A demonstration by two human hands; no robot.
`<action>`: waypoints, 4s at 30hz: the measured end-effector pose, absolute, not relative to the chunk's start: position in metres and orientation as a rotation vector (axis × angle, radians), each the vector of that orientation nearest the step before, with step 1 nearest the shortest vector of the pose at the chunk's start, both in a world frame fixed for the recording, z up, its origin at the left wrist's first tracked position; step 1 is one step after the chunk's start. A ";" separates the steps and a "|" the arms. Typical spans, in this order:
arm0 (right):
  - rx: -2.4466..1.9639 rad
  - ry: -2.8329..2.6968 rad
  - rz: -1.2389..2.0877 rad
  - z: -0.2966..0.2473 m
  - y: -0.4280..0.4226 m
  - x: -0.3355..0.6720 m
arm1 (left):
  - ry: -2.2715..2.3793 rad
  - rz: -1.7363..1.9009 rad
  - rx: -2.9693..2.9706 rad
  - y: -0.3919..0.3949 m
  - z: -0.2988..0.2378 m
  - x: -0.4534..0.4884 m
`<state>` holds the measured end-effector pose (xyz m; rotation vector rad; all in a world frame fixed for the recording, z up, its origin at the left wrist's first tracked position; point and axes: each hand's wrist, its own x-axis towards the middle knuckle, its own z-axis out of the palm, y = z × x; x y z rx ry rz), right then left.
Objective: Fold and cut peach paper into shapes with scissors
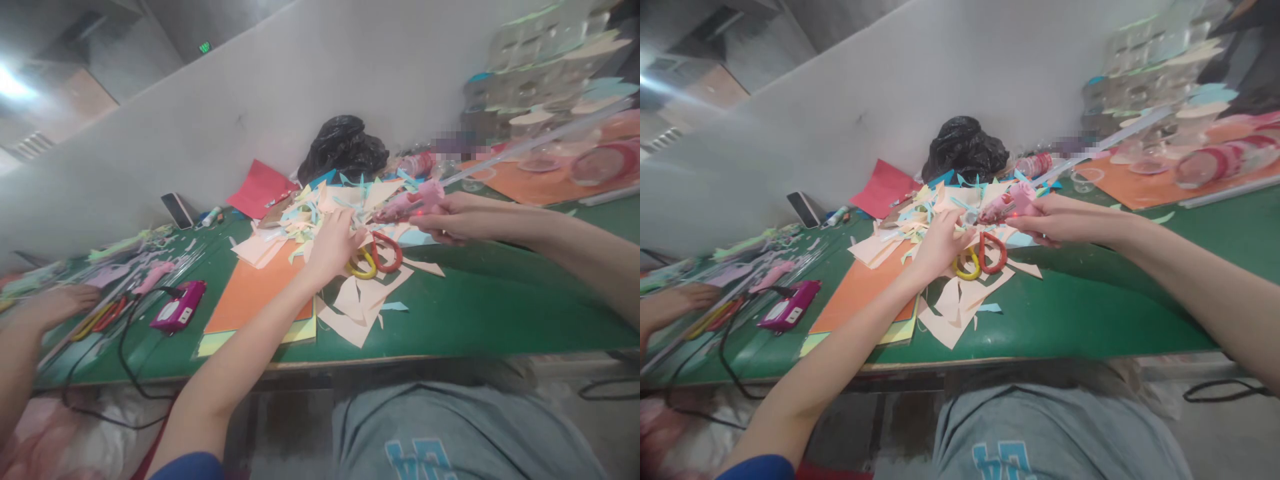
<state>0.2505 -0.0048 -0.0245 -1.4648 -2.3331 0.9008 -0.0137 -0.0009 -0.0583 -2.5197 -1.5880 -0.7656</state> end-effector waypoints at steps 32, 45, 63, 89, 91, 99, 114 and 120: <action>-1.565 -2.068 0.956 -0.025 0.000 0.242 | -1.740 -1.171 -2.670 -0.003 -0.058 -0.008; -1.537 -2.072 0.999 -0.023 -0.003 0.240 | -1.759 -0.923 -2.615 0.003 -0.066 -0.009; -1.462 -2.045 1.037 -0.026 0.002 0.243 | -1.740 -0.999 -2.592 0.006 -0.067 -0.007; -1.459 -2.176 0.917 -0.026 0.001 0.245 | -1.682 -0.998 -2.611 0.008 -0.071 -0.009; -1.467 -2.180 0.906 -0.026 0.001 0.245 | -1.683 -0.992 -2.609 0.008 -0.071 -0.009; -1.482 -2.143 0.934 -0.028 0.002 0.245 | -1.687 -0.988 -2.600 0.008 -0.070 -0.009; -1.517 -2.118 0.946 -0.023 -0.002 0.243 | -1.688 -0.991 -2.598 0.007 -0.071 -0.009; -1.501 -2.153 0.926 -0.022 -0.002 0.244 | -1.657 -1.010 -2.588 0.010 -0.074 -0.009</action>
